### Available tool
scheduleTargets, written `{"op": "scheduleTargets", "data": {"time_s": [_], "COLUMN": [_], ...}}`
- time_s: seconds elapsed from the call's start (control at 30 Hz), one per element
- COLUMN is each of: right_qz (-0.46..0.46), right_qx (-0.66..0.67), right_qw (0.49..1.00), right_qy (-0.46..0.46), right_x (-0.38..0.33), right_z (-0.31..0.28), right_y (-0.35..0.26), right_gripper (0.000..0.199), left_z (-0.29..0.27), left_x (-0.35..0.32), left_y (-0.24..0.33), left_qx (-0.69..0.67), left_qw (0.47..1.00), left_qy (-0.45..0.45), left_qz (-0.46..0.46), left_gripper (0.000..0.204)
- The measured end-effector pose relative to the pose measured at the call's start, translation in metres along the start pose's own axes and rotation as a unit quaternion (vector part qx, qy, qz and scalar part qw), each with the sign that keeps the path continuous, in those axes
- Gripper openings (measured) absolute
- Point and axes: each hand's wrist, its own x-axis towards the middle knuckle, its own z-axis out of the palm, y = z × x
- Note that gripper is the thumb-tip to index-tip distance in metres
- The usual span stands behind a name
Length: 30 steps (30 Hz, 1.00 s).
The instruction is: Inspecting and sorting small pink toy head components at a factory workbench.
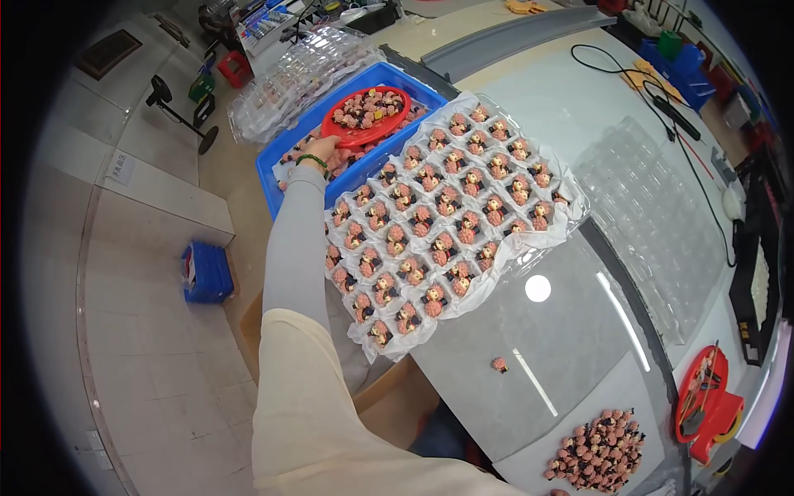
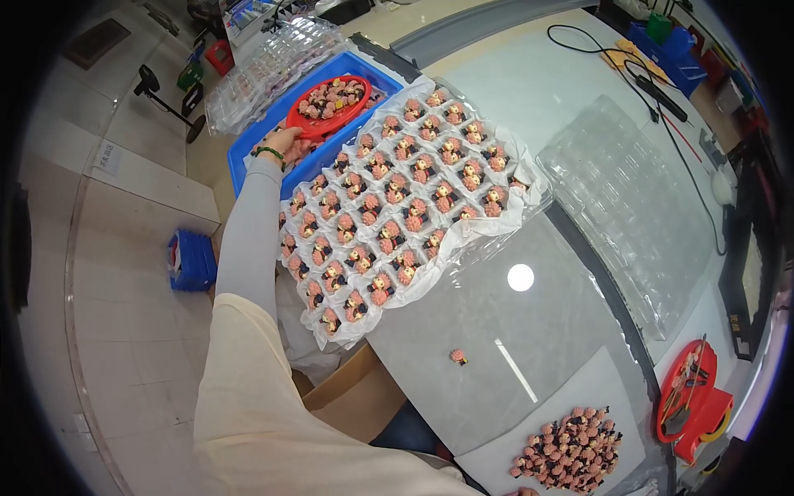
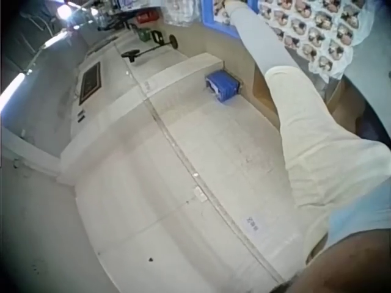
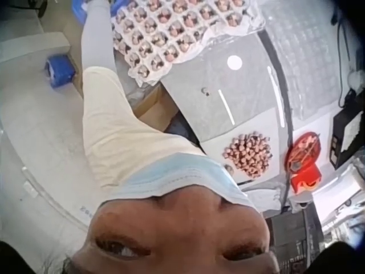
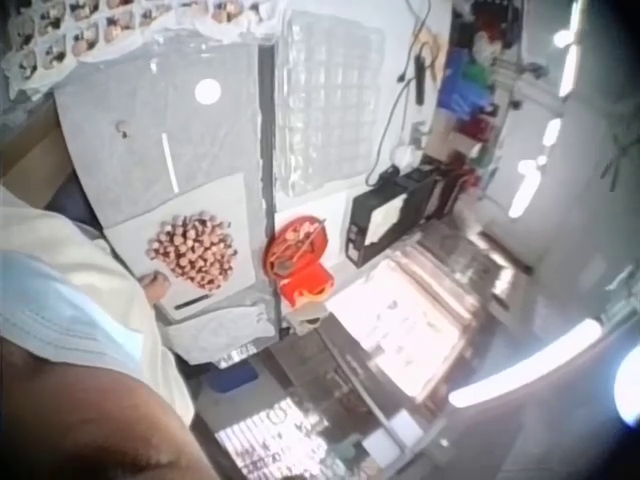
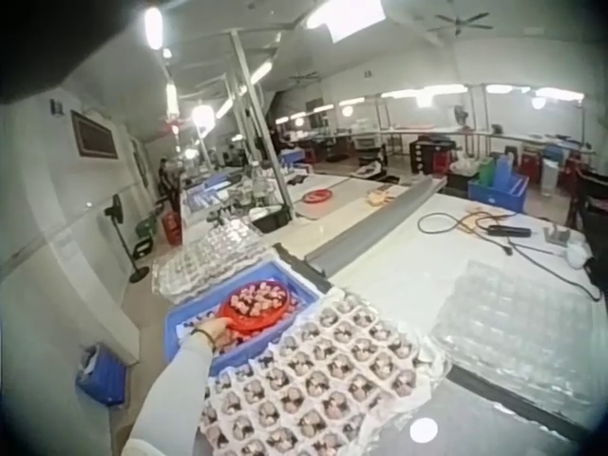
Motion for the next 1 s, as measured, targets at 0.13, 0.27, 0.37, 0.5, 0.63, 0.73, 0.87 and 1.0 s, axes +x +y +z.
{"op": "scheduleTargets", "data": {"time_s": [0.13, 0.27, 0.37, 0.5, 0.63, 0.73, 0.87, 1.0], "right_qz": [0.256, -0.233, 0.323, 0.244, 0.227, 0.225, 0.19, 0.153], "right_qx": [0.094, -0.239, 0.151, 0.221, 0.256, 0.276, 0.315, 0.426], "right_qw": [0.942, 0.934, 0.914, 0.944, 0.939, 0.934, 0.925, 0.879], "right_qy": [-0.194, 0.13, -0.192, 0.001, 0.007, 0.036, 0.096, 0.15], "right_x": [0.031, 0.0, 0.046, 0.044, 0.062, 0.063, 0.058, 0.038], "right_z": [-0.033, 0.005, -0.042, -0.038, -0.048, -0.048, -0.044, -0.052], "right_y": [-0.025, 0.017, -0.027, -0.028, -0.031, -0.031, -0.024, -0.015], "right_gripper": [0.024, 0.025, 0.025, 0.013, 0.015, 0.013, 0.013, 0.017], "left_z": [0.019, 0.016, 0.013, 0.01, 0.01, 0.018, 0.069, 0.101], "left_x": [-0.015, -0.047, -0.068, -0.111, -0.201, -0.254, -0.338, -0.401], "left_y": [0.003, 0.009, 0.012, 0.02, 0.022, -0.003, -0.078, -0.168], "left_qx": [-0.028, -0.005, -0.03, -0.046, -0.049, -0.023, 0.0, -0.048], "left_qw": [0.994, 0.985, 0.985, 0.972, 0.951, 0.956, 0.957, 0.955], "left_qy": [0.079, 0.131, 0.105, 0.047, -0.054, -0.059, -0.145, -0.247], "left_qz": [0.064, 0.116, 0.137, 0.226, 0.302, 0.287, 0.253, 0.157], "left_gripper": [0.017, 0.012, 0.014, 0.015, 0.011, 0.014, 0.011, 0.009]}}
